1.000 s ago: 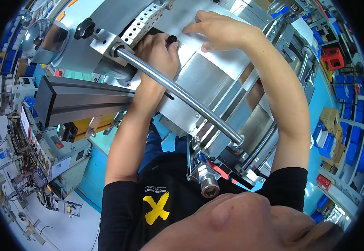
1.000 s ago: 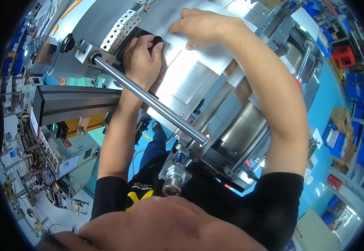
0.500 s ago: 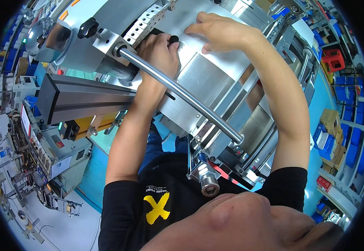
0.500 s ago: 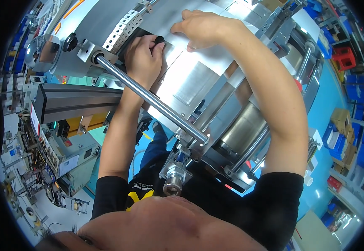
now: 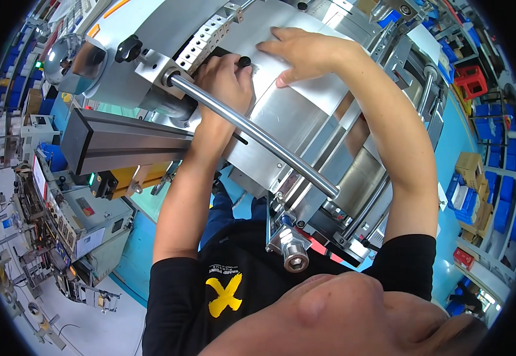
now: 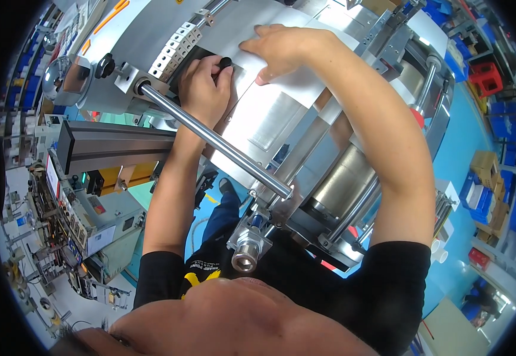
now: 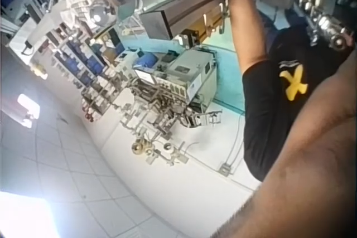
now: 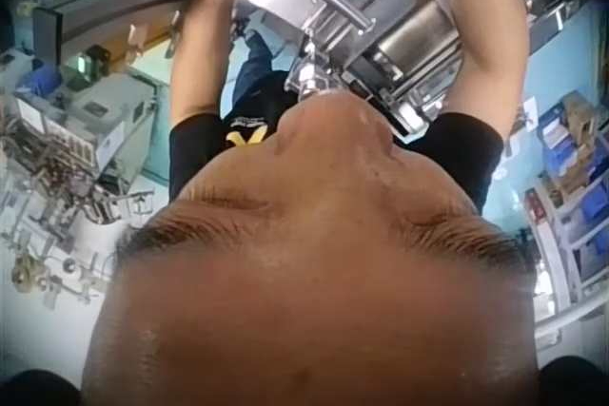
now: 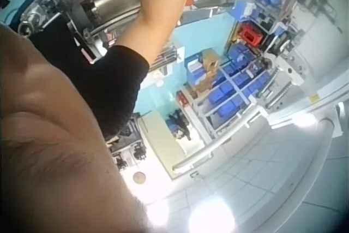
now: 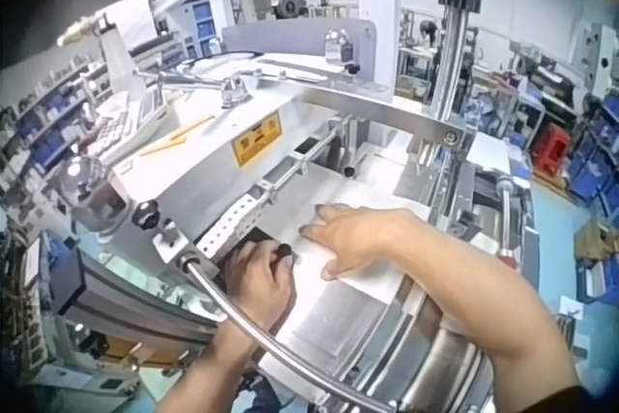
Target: Operating industrial machines to load and process label rolls and film materials.
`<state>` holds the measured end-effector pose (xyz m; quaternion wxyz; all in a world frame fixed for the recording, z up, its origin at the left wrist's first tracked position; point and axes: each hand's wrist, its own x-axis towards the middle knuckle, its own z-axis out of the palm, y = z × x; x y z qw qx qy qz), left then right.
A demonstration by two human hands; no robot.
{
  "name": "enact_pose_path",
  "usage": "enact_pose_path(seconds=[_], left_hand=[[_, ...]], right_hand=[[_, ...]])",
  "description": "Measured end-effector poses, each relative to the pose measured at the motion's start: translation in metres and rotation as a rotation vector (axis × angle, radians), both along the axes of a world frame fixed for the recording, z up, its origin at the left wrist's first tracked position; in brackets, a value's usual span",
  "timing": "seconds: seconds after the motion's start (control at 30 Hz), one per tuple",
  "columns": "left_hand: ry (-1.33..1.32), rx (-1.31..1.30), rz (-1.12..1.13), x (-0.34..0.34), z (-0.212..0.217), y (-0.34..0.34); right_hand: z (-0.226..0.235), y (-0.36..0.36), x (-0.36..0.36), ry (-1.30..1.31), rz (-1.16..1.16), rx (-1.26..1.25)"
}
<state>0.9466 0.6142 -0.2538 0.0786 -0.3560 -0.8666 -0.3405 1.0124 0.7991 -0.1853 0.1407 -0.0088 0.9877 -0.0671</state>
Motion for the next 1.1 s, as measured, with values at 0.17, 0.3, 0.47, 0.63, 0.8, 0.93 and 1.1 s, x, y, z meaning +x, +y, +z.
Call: enact_pose_path(seconds=[0.17, 0.3, 0.47, 0.63, 0.8, 0.93, 1.1], left_hand=[[-0.012, 0.009, -0.009, -0.002, 0.000, 0.001], [0.078, 0.033, -0.031, -0.002, 0.001, 0.005], [0.258, 0.108, -0.176, 0.000, 0.006, 0.026], [0.180, -0.034, -0.237, 0.004, 0.008, 0.036], [0.209, -0.048, -0.202, 0.005, 0.004, 0.034], [0.180, -0.105, -0.171, 0.000, -0.001, 0.036], [0.261, -0.123, -0.141, -0.008, -0.009, 0.036]], right_hand=[[0.008, -0.001, -0.001, -0.110, 0.001, 0.003], [0.002, 0.002, -0.002, -0.082, 0.028, -0.003], [0.004, 0.014, -0.003, -0.052, 0.064, -0.026], [0.025, 0.020, 0.014, -0.208, -0.026, -0.074], [0.059, 0.013, 0.099, 0.049, -0.127, -0.123], [0.092, -0.013, 0.191, 0.147, -0.185, -0.124], [0.080, -0.117, 0.294, 0.296, -0.192, -0.864]])
